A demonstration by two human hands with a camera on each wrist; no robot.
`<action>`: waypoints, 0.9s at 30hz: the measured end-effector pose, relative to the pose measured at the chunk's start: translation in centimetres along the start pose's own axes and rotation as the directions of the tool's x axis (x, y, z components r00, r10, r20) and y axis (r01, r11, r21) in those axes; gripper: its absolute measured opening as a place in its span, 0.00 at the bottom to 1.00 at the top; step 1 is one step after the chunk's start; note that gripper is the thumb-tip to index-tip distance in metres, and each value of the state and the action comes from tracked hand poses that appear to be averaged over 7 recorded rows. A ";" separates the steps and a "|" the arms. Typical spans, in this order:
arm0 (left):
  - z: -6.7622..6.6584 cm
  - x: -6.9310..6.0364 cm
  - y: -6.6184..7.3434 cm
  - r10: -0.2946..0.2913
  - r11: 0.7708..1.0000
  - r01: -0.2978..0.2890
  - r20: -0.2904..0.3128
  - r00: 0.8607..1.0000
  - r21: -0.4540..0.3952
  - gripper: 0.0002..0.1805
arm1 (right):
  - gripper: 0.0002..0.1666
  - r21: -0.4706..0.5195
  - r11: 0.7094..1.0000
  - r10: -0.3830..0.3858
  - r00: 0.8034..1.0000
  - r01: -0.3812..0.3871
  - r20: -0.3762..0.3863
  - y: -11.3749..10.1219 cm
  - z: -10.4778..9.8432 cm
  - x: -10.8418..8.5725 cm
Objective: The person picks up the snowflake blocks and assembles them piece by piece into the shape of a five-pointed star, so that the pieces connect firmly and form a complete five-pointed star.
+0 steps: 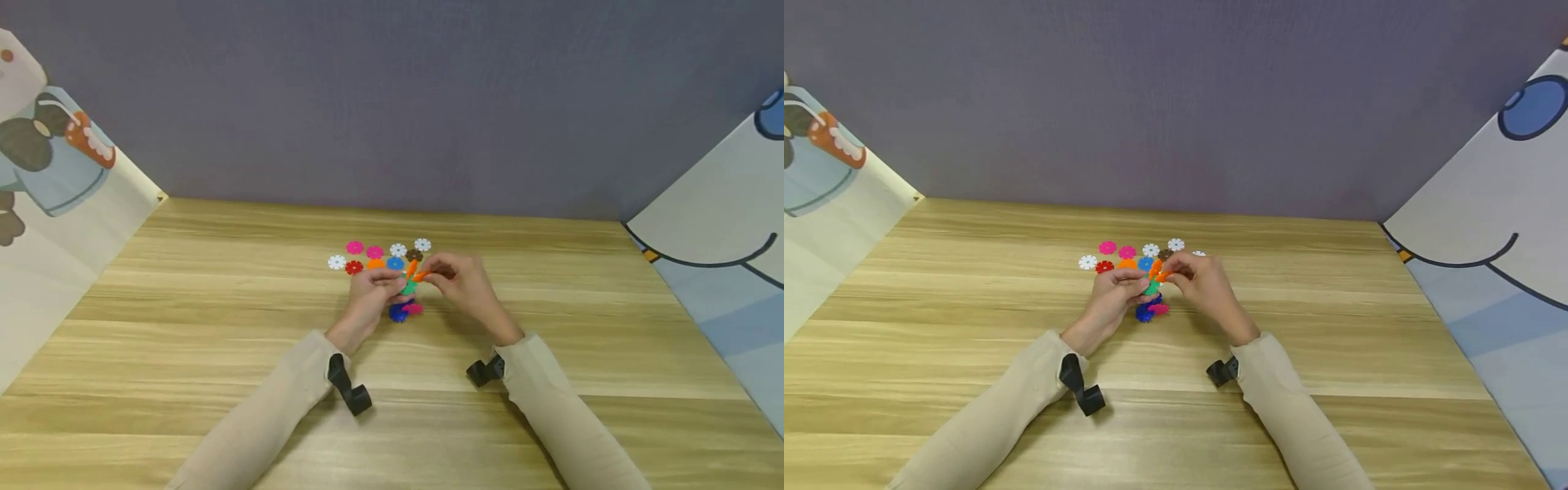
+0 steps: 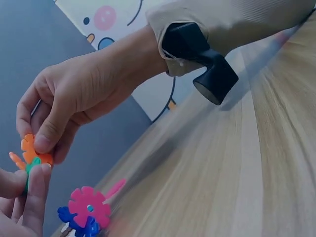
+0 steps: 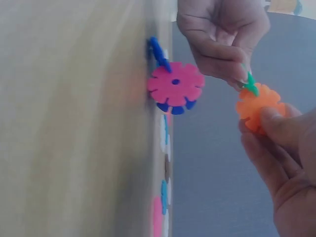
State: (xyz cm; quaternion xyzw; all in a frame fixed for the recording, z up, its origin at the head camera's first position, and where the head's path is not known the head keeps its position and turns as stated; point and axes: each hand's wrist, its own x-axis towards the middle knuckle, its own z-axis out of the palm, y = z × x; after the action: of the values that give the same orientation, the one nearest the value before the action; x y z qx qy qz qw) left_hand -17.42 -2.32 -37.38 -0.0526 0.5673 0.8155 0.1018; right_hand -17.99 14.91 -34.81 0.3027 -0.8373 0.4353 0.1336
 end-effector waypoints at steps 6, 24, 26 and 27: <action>-0.2 -0.1 0.1 0.009 1.000 -0.008 -0.040 0.999 0.018 0.11 | 0.07 0.022 0.999 -0.039 0.999 0.039 0.013 0.2 0.4 0.0; 0.6 -0.4 0.2 0.011 1.000 -0.011 -0.032 0.999 0.012 0.10 | 0.06 -0.033 0.999 -0.022 0.999 0.024 0.038 -0.2 -0.2 -0.3; 0.6 -0.4 0.4 0.013 1.000 -0.013 -0.019 1.000 0.016 0.10 | 0.06 -0.035 0.999 -0.018 0.999 0.020 0.047 -0.2 -0.5 -0.2; 0.6 -0.3 0.4 0.013 1.000 -0.012 -0.013 1.000 0.017 0.10 | 0.05 -0.032 0.999 -0.017 0.999 0.019 0.051 -0.2 -0.6 -0.1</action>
State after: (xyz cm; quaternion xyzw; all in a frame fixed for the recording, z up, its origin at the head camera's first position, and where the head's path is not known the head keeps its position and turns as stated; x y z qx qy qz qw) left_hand -17.17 -1.93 -36.69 -0.0535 0.5752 0.8109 0.0935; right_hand -17.79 15.35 -34.39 0.3190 -0.8447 0.4124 0.1210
